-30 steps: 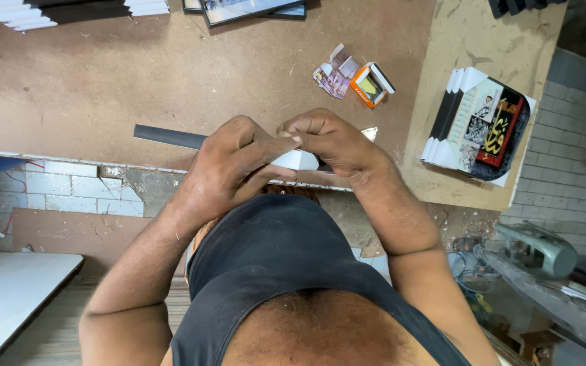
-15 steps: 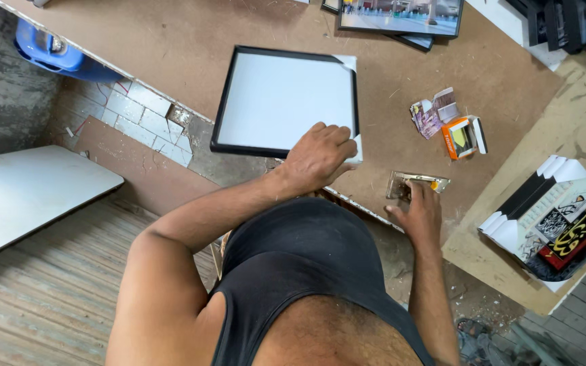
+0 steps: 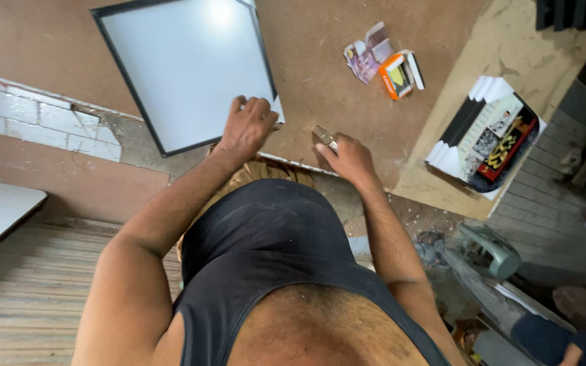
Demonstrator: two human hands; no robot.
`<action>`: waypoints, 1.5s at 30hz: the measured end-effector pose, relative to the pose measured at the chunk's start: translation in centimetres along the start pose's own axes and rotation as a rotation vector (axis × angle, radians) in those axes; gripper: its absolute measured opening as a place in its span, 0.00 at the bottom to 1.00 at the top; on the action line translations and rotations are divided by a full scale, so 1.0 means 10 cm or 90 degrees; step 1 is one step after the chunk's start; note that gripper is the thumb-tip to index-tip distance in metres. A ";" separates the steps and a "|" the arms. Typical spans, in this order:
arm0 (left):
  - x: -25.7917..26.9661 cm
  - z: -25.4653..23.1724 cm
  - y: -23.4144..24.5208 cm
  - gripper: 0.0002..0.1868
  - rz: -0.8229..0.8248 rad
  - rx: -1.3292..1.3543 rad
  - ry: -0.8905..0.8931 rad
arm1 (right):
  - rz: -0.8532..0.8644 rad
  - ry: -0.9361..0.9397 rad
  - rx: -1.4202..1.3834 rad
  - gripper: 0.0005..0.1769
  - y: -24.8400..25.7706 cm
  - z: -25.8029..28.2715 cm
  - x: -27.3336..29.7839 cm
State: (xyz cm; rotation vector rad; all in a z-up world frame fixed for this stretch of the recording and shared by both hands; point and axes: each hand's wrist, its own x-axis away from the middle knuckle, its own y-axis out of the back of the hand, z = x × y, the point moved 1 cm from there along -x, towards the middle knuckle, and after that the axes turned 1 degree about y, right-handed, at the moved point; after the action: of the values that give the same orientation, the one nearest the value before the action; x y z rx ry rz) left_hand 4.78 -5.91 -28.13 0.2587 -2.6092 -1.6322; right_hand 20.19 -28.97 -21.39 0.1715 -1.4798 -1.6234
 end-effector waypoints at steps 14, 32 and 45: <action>-0.03 0.08 0.27 0.14 -0.009 0.044 -0.025 | 0.028 0.095 -0.066 0.31 0.08 0.81 -0.27; 0.93 0.50 0.63 0.23 0.045 -0.051 0.164 | -0.344 0.062 -0.001 0.25 0.22 0.50 0.08; 1.42 0.11 2.26 0.11 -0.165 0.014 0.062 | -0.296 0.010 -0.032 0.19 0.53 -0.59 -1.45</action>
State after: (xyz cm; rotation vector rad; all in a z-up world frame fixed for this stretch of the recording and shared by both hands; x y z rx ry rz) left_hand -11.88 2.32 -8.98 0.6849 -2.6115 -1.6142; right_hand 35.00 -22.76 -25.00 0.5300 -1.4554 -2.0165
